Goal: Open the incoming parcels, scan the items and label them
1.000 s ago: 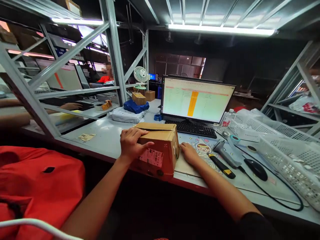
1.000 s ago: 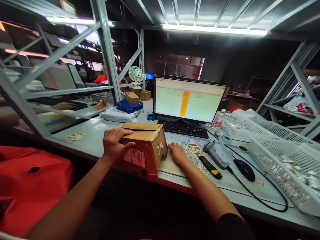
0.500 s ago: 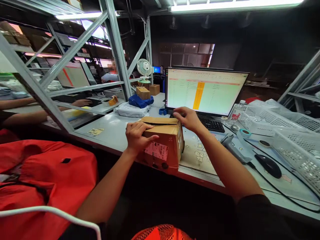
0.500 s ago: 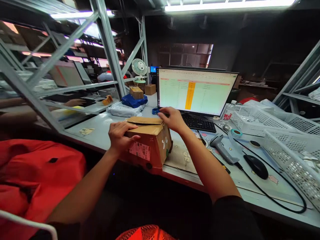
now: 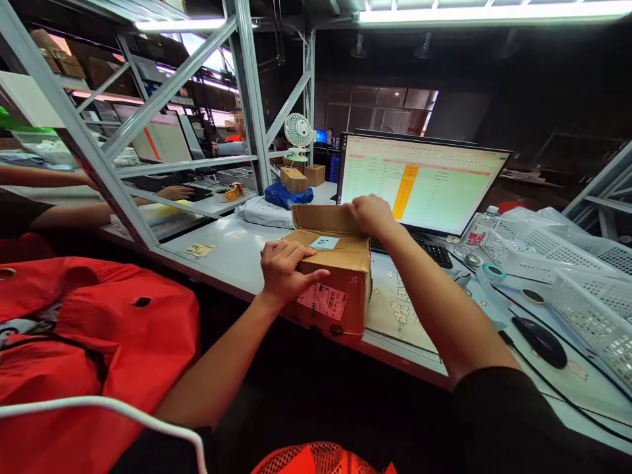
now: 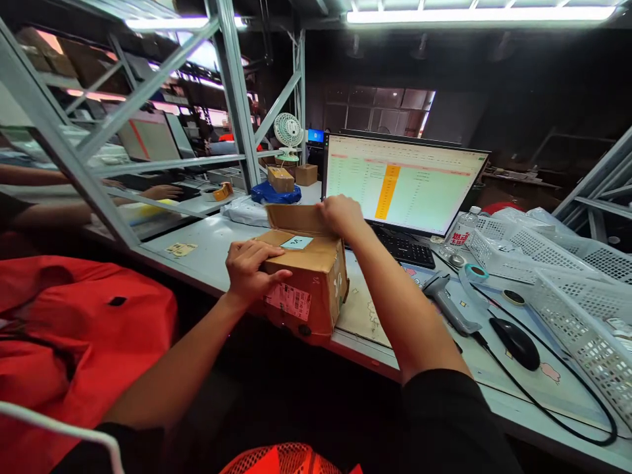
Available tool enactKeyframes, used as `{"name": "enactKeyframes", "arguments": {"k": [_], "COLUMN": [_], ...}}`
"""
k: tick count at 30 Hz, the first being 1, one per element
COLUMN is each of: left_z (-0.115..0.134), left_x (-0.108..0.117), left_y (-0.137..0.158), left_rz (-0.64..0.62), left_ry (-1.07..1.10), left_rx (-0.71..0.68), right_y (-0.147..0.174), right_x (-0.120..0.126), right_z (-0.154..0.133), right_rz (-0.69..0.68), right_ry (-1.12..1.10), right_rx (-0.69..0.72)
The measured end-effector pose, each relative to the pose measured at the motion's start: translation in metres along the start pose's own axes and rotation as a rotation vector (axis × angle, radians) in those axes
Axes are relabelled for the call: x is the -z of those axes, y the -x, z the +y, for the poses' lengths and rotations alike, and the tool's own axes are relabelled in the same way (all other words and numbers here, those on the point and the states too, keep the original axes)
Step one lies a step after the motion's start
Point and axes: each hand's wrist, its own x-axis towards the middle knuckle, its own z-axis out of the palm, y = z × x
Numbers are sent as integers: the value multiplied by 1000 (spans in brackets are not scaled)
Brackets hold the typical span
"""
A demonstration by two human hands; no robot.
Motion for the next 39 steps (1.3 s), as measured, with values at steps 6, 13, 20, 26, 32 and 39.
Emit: {"name": "enactKeyframes", "arguments": {"k": [6,13,20,26,32,39], "left_z": [-12,-26,-17,1,18,27], "left_x": [20,5,26,63,100,104], "left_y": [-18,-93,-39,11,8,-4], "left_rz": [-285,-879,104,282,24,2], "left_ry": [131,170,-50,-76,-109,-310], "left_rx": [16,138,-88,-147,-171,-138], "right_y": [-21,-10,-10,-9,-13,-18], "right_x": [-46,-78,-87,-79,-73,-80], "right_z": [32,49,49,29,23,31], "right_rz": [-210,-294,-339,-372,-261,-205], "right_ry": [-240,-423,-589,-625,-576,-541], "right_rx": [-229,-342,-371,-271,-214,-259]}}
